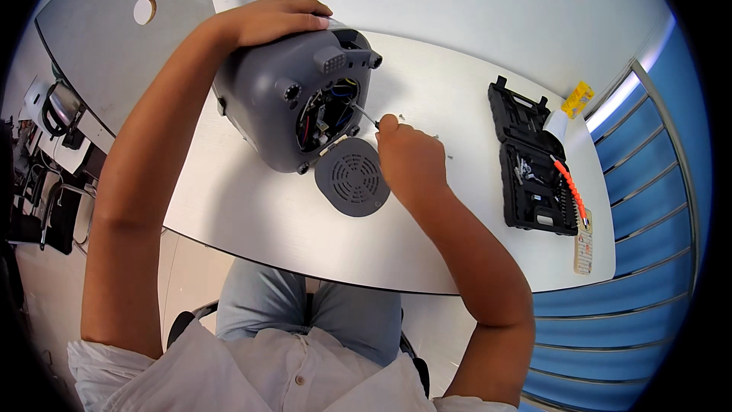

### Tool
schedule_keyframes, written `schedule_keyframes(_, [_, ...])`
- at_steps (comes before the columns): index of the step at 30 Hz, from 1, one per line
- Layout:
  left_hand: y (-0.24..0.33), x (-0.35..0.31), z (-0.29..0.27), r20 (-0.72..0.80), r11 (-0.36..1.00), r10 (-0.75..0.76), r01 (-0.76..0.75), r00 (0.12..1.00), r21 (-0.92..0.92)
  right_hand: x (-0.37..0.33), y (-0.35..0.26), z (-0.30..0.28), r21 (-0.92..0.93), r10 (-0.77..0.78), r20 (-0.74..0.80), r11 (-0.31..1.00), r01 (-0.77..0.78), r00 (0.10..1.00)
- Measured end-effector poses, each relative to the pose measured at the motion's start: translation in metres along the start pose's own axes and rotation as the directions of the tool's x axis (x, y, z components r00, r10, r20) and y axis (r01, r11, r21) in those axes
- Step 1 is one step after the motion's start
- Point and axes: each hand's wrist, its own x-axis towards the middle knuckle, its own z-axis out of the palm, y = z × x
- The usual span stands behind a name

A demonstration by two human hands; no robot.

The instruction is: The person removes a cardboard strip from a gray appliance, then uses a screwdriver to remove screws from the bottom cover. The cover is detached, exposing internal wiring and components.

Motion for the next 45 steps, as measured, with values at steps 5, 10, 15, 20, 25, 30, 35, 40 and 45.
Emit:
schedule_keyframes(5, [-0.003,0.006,-0.002,-0.004,1.0,0.002,-0.002,1.0,-0.001,0.002,0.005,0.016,0.117,-0.051,-0.245,0.99,0.082,0.968])
schedule_keyframes(10, [-0.015,0.005,-0.004,-0.013,1.0,0.0,0.0,1.0,-0.029,0.027,0.029,-0.019,0.814,0.065,0.545,0.198,-0.546,0.836])
schedule_keyframes(15, [-0.014,0.002,-0.002,-0.031,0.998,0.0,-0.002,1.0,-0.055,0.023,0.034,-0.01,0.812,-0.09,0.583,0.026,-0.583,0.807])
schedule_keyframes(20, [-0.014,-0.001,-0.002,-0.04,0.999,-0.007,0.005,0.999,-0.037,0.025,0.041,-0.011,0.844,-0.224,0.531,0.222,-0.488,0.817])
schedule_keyframes(25, [-0.022,0.004,0.004,-0.087,0.998,0.035,-0.031,0.996,0.047,0.013,0.02,0.004,0.297,-0.071,0.021,0.953,0.061,0.997])
schedule_keyframes(30, [-0.006,0.004,0.004,-0.075,0.99,-0.01,0.02,0.997,0.14,0.006,0.028,0.016,-0.2,-0.289,-0.238,0.949,0.244,0.927])
schedule_keyframes(35, [-0.019,0.006,-0.001,-0.037,0.999,0.002,0.0,0.999,0.041,0.017,0.016,-0.007,0.658,0.154,0.102,0.73,-0.183,0.983])
schedule_keyframes(40, [-0.019,-0.004,-0.001,-0.079,0.999,0.001,0.002,0.997,0.035,0.025,0.031,-0.01,0.814,0.013,0.574,0.101,-0.572,0.819])
schedule_keyframes(45, [-0.015,-0.013,-0.004,-0.07,0.999,0.003,-0.006,0.998,-0.041,0.025,0.037,-0.012,0.83,-0.113,0.549,0.187,-0.525,0.828])
